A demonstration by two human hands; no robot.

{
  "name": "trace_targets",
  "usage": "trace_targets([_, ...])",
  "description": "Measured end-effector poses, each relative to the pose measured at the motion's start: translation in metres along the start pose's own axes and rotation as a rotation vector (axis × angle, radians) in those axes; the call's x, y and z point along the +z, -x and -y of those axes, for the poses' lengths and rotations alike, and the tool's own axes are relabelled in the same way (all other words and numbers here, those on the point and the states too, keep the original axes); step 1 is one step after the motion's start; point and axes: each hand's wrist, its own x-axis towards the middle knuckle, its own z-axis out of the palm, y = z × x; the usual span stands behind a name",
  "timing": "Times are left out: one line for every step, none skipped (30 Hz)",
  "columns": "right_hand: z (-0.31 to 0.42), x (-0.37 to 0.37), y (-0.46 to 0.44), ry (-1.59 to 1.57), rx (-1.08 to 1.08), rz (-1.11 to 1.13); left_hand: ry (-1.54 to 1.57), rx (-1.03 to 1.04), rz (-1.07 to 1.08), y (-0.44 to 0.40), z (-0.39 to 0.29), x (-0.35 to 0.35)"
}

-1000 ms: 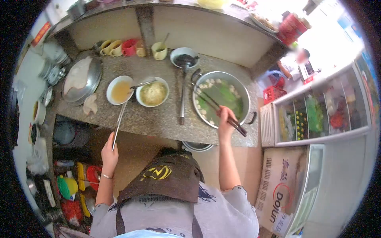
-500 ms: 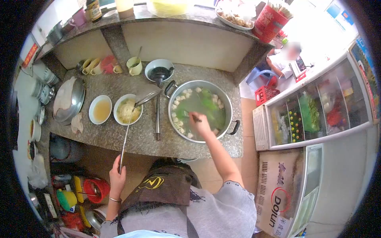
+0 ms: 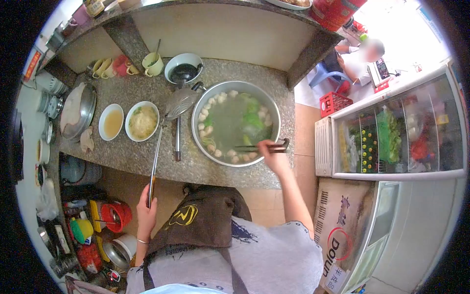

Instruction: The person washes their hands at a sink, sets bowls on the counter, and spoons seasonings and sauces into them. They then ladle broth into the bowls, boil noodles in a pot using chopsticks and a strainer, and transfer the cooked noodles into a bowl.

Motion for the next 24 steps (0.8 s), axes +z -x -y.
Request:
trace_targets([-0.004,0.019,0.002,0.04,0.05,0.082,-0.02,0.117,-0.045,-0.001,0.002,0.005])
trace_targets([-0.011,0.043,0.001,0.008,0.056,0.171,-0.02,0.119,-0.049,-0.001,-0.004,0.006])
trace_targets([-0.015,0.066,-0.003,-0.024,0.059,0.261,-0.005,0.033,-0.006,-0.001,-0.014,0.007])
trace_targets([-0.01,0.087,-0.009,0.024,-0.162,0.277,0.008,-0.052,0.034,-0.002,-0.021,0.008])
trace_targets([-0.007,0.103,-0.016,0.068,-0.381,0.288,0.003,-0.048,0.027,-0.001,-0.023,0.011])
trace_targets([-0.016,0.115,-0.026,0.059,-0.382,0.284,0.018,-0.045,0.029,-0.001,-0.024,0.013])
trace_targets([-0.03,0.126,-0.045,0.098,-0.468,0.301,0.034,-0.04,0.033,-0.002,-0.026,0.014])
trace_targets([-0.046,0.134,-0.064,0.139,-0.554,0.318,0.027,-0.034,0.035,-0.001,-0.027,0.014])
trace_targets([-0.06,0.136,-0.081,0.157,-0.54,0.26,0.035,-0.057,0.045,0.0,-0.028,0.014])
trace_targets([-0.074,0.132,-0.097,0.177,-0.527,0.204,0.045,-0.08,0.053,0.001,-0.029,0.014])
trace_targets([-0.091,0.125,-0.112,0.237,-0.42,0.168,0.044,-0.077,0.052,0.002,-0.03,0.014])
trace_targets([-0.105,0.114,-0.122,0.296,-0.314,0.135,0.033,-0.047,0.047,0.003,-0.031,0.013])
trace_targets([-0.11,0.099,-0.123,0.285,-0.255,0.026,0.023,-0.022,0.041,0.003,-0.032,0.012])
trace_targets([-0.113,0.083,-0.122,0.274,-0.194,-0.078,0.025,-0.028,0.039,0.005,-0.034,0.011])
trace_targets([-0.119,0.067,-0.116,0.29,-0.228,-0.122,0.031,-0.059,0.06,0.007,-0.034,0.009])
trace_targets([-0.123,0.054,-0.111,0.309,-0.263,-0.166,0.04,-0.09,0.081,0.009,-0.034,0.009])
trace_targets([-0.114,0.044,-0.1,0.315,-0.262,-0.156,0.047,-0.099,0.081,0.009,-0.032,0.01])
trace_targets([-0.103,0.032,-0.084,0.375,-0.155,-0.095,0.033,-0.062,0.081,0.008,-0.029,0.013])
trace_targets([-0.098,0.024,-0.069,0.435,-0.045,-0.035,0.02,-0.024,0.082,0.008,-0.028,0.015])
trace_targets([-0.105,0.025,-0.056,0.443,-0.04,-0.029,0.027,-0.032,0.087,0.005,-0.03,0.018])
trace_targets([-0.116,0.027,-0.044,0.309,0.018,0.003,0.007,-0.063,0.137,0.001,-0.033,0.02])
trace_targets([-0.127,0.03,-0.033,0.174,0.075,0.031,-0.014,-0.091,0.186,-0.003,-0.036,0.022])
trace_targets([-0.123,0.038,-0.025,-0.055,0.17,-0.039,-0.009,-0.092,0.19,-0.006,-0.034,0.026])
trace_targets([-0.118,0.04,-0.018,-0.319,0.293,-0.076,-0.034,-0.051,0.19,-0.009,-0.029,0.031])
